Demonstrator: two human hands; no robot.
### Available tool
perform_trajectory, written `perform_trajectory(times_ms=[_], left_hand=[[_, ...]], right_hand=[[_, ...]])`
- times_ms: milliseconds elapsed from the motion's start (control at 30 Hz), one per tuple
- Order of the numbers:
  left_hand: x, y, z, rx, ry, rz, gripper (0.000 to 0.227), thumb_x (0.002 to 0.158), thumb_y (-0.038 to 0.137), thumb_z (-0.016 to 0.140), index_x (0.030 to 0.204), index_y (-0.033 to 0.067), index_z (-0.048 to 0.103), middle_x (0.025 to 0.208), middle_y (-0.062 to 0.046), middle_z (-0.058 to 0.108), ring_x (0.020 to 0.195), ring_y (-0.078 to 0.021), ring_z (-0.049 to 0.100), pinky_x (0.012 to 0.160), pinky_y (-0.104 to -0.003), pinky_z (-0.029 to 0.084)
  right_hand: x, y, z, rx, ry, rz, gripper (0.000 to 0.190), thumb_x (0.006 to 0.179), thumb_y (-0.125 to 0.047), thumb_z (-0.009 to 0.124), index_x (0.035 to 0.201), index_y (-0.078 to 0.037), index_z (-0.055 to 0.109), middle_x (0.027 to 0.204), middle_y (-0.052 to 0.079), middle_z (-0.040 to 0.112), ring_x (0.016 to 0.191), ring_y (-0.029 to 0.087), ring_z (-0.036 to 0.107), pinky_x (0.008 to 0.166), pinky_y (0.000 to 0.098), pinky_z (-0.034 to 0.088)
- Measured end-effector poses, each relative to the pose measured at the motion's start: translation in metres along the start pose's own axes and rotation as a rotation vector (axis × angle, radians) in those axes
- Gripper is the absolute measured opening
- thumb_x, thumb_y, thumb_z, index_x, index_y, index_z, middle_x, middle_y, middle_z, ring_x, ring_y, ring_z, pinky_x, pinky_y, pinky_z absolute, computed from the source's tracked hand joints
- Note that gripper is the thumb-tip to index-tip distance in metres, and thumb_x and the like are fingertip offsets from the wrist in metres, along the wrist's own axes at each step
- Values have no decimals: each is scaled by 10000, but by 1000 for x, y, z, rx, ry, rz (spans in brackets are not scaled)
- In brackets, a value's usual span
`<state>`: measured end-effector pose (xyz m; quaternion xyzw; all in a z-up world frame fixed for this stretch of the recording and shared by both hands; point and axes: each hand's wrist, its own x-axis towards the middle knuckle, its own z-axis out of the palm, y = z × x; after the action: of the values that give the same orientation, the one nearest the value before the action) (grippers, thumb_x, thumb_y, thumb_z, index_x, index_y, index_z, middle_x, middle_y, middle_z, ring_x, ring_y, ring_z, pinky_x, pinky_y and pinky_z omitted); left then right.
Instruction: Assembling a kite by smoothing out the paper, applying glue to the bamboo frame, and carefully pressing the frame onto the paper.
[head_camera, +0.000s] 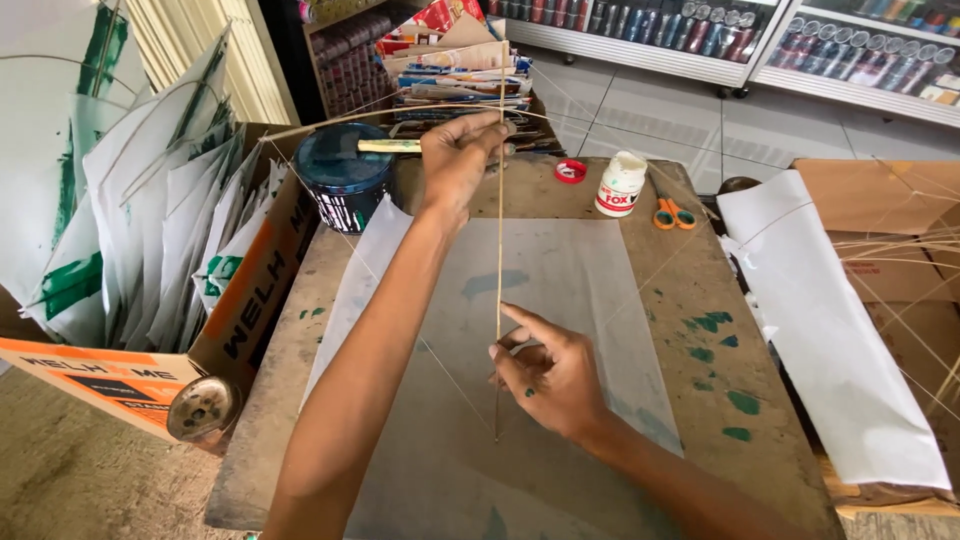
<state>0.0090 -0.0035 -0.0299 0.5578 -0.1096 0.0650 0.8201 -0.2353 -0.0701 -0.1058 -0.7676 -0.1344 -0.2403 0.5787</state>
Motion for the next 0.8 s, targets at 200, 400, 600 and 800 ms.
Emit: perform_trajectory(times_ms=[200,400,600,800], left_hand=[[-14,31,-7,-35,-53,-194,204,872,47,791,1076,34,794,759,-69,752,611,-87,638,603,-246,588],[1,20,-17,5,-97,-229,287,856,88,804,1141,111,790,970,-34,814,728,-88,679,686,-273,586],[-1,14,-19,-12,-96,-337,287,881,63,782,1160,133,785,1019,-27,810,781,-94,675,843,-346,605],[13,-24,-19,-51,-115,-327,261,849,56,784,1100,126,779,986,-70,802,760,-136,694,807,-381,606]], right_hand=[[-1,-6,-1,-244,47,-106,412,873,-78,703,1279,-22,664,757,-17,743,442,32,521,443,207,482],[-3,2,3,-264,45,-129,364,871,-85,700,1229,-25,683,727,-28,715,418,41,540,437,197,500],[-3,12,6,-280,14,-120,327,883,-90,691,1204,-26,701,700,-35,679,446,52,545,423,218,490],[-5,19,6,-288,17,-86,329,867,-93,700,1193,-48,711,710,-41,691,453,58,534,409,226,473]])
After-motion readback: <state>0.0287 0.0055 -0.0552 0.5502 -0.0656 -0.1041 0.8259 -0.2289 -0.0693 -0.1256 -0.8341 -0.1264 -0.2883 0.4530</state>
